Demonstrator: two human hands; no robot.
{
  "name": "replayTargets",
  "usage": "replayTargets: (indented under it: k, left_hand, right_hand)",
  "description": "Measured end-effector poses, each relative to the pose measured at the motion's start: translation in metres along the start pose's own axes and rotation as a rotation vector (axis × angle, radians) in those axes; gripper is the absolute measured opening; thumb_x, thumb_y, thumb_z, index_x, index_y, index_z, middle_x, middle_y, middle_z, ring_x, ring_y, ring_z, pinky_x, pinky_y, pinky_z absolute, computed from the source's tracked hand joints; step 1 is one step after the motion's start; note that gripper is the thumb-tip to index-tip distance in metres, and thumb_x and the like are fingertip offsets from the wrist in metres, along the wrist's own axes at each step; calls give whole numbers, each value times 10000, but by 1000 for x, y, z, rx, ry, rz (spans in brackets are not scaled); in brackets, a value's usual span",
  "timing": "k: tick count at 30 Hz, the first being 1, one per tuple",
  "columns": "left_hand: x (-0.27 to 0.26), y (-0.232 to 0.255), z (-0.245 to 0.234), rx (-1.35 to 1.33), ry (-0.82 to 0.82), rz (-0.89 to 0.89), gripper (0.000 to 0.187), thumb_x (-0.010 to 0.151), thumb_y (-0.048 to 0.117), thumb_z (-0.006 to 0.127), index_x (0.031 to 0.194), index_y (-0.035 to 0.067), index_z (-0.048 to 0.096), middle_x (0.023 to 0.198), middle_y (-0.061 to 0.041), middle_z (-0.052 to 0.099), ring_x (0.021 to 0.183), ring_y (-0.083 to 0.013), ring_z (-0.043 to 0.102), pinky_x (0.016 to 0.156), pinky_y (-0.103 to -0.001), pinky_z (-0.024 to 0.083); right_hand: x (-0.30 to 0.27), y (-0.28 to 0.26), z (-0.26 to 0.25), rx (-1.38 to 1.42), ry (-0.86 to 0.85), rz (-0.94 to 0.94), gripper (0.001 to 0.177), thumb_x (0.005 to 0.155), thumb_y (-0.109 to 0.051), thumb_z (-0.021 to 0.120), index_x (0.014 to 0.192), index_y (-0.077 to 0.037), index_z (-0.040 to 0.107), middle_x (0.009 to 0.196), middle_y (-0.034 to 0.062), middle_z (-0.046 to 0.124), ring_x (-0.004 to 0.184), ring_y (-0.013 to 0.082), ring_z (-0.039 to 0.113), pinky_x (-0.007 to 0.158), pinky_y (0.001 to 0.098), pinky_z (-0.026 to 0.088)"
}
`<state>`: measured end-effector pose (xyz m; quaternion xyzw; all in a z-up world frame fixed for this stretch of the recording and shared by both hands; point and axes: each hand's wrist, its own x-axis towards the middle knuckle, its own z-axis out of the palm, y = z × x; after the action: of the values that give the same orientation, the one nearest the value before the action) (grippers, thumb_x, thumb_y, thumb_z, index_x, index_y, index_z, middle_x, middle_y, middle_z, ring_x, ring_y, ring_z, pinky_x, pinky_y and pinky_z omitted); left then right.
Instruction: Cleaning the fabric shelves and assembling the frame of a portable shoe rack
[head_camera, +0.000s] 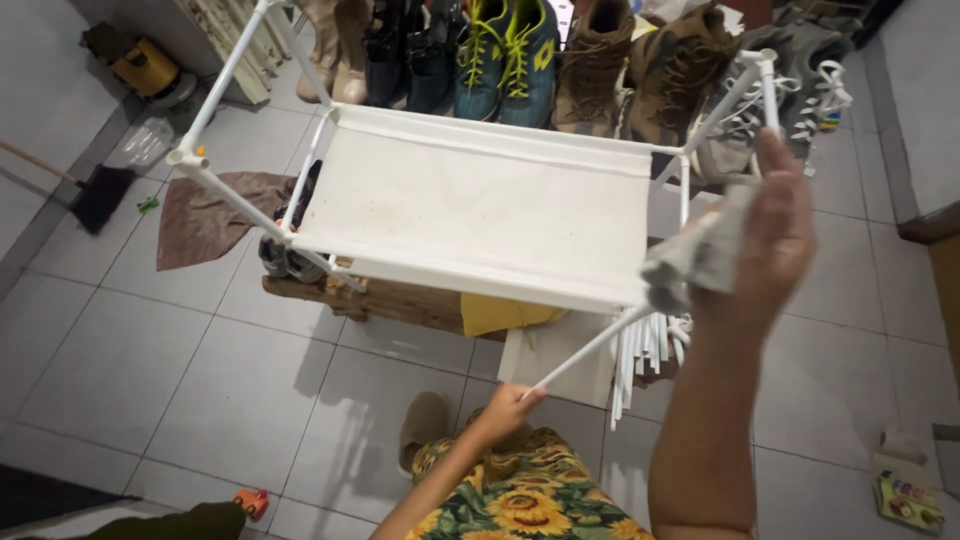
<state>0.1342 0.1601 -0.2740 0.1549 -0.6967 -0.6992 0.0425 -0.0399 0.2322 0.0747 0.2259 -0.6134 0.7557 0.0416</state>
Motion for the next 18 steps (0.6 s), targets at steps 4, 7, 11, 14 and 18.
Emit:
replayTargets:
  k: [4,7,11,14,18]
  left_hand:
    - [-14,-22,-20,63,-72,-50,519,920,542,526,558,219,343,516,95,301,465,-54,236,472,-258,157]
    - [-22,-42,-42,125,-18,-131,543,921,498,577,545,214,308,524,100,283,489,-43,243,491,-254,150]
    - [-52,-60,-69,165,21,-277,529,933,544,521,569,210,330,533,91,339,483,-61,265,502,-253,166]
    - [-75,-73,-84,200,333,-430,563,891,609,476,556,173,353,531,51,364,493,-100,329,485,-294,228]
    - [-93,-61,-94,-46,520,-323,557,897,606,404,548,179,327,502,36,342,467,-103,298,482,-288,227]
  right_hand:
    - [28,0,-38,-350,-200,-1149,676,878,-391,403,1508,-184,270,1393,264,404,531,157,413,465,248,416]
    - [14,-13,-42,101,307,-89,540,839,-581,541,1107,-119,616,624,-65,464,486,88,496,444,211,457]
    - [-4,-15,-18,-108,310,5,415,896,-560,481,1061,-195,587,773,-70,462,553,31,527,394,142,470]
    - [-1,17,-12,-24,399,320,369,862,-482,551,1072,-189,627,903,-48,565,676,63,556,482,175,521]
    - [3,126,-8,30,246,577,261,932,-344,514,1103,-150,555,971,44,616,792,140,623,648,249,555]
